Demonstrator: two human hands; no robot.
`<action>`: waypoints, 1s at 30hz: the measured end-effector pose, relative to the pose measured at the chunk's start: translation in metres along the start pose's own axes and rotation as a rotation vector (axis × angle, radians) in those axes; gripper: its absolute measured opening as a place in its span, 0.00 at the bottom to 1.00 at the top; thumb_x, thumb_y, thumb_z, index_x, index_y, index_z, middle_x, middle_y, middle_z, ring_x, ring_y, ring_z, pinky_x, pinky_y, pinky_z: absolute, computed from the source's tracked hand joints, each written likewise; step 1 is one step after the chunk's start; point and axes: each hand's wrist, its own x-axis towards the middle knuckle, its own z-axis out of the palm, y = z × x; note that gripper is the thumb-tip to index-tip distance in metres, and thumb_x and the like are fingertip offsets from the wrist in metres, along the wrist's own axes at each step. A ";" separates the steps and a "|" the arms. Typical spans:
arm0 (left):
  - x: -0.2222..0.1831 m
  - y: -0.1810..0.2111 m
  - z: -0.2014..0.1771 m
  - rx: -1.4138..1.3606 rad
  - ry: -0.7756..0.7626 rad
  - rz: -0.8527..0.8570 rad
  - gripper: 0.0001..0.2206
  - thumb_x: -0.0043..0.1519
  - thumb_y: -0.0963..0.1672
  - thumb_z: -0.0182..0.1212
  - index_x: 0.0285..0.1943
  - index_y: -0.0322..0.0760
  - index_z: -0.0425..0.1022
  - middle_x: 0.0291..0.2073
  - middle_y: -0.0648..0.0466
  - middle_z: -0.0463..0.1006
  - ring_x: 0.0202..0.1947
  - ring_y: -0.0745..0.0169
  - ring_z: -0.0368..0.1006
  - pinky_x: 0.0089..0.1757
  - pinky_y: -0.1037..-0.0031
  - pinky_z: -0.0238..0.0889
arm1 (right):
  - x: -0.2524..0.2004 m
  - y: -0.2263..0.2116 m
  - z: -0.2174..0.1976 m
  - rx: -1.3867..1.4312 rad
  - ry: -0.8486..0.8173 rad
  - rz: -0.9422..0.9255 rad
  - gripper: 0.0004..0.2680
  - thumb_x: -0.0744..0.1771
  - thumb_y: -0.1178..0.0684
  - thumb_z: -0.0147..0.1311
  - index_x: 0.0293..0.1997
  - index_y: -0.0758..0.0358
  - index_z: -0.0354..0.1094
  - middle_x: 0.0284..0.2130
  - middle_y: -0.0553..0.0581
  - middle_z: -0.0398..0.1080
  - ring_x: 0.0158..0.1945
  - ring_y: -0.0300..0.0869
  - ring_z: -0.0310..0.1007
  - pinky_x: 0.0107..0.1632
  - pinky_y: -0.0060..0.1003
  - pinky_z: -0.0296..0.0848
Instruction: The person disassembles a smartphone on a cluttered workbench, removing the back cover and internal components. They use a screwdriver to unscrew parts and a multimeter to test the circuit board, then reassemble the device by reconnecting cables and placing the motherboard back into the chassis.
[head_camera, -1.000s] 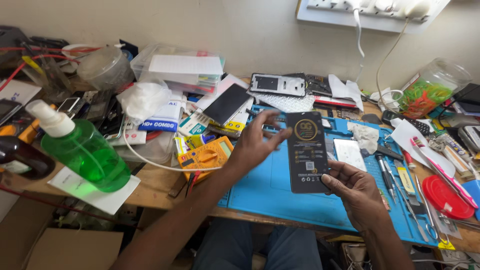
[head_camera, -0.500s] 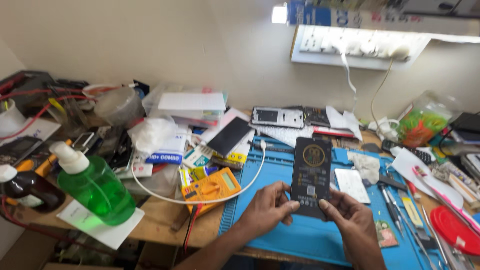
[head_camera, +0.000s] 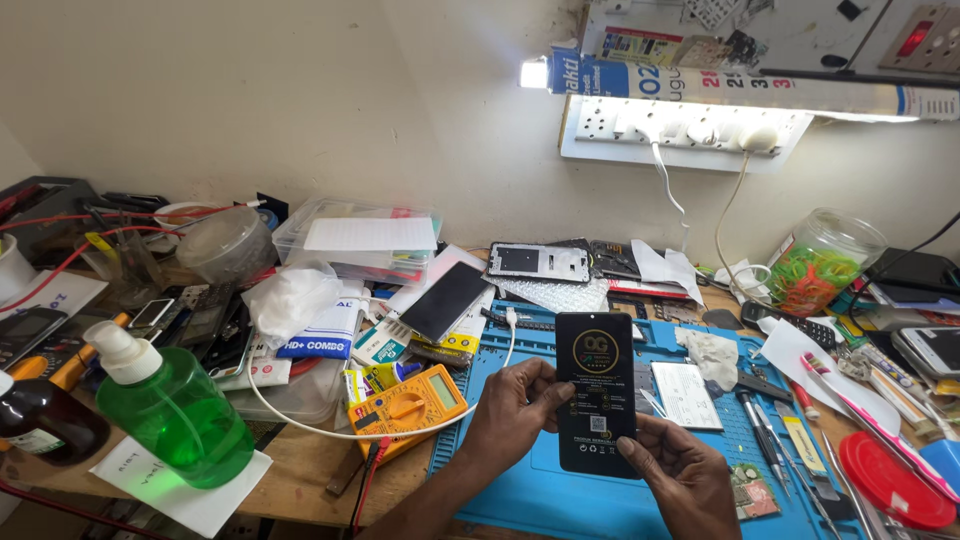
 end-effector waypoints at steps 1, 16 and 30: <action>-0.001 0.000 0.000 0.013 -0.008 -0.014 0.14 0.63 0.47 0.64 0.45 0.27 0.79 0.30 0.47 0.82 0.28 0.65 0.81 0.32 0.71 0.78 | -0.002 -0.003 0.000 -0.031 0.018 -0.022 0.14 0.62 0.63 0.61 0.53 0.72 0.74 0.40 0.65 0.84 0.42 0.42 0.84 0.46 0.38 0.82; -0.055 -0.013 0.042 -1.057 0.165 -0.253 0.15 0.65 0.43 0.57 0.59 0.36 0.65 0.54 0.48 0.76 0.55 0.58 0.75 0.55 0.59 0.70 | -0.036 -0.034 -0.005 -0.964 0.221 -0.899 0.16 0.59 0.46 0.69 0.50 0.52 0.77 0.43 0.56 0.76 0.44 0.48 0.76 0.45 0.42 0.75; -0.088 -0.124 -0.028 -1.149 0.122 -0.131 0.22 0.64 0.40 0.51 0.69 0.37 0.60 0.60 0.40 0.74 0.58 0.44 0.74 0.52 0.49 0.72 | 0.085 -0.041 -0.053 -0.869 0.017 -0.305 0.11 0.63 0.53 0.59 0.50 0.55 0.78 0.45 0.55 0.80 0.40 0.47 0.84 0.44 0.41 0.80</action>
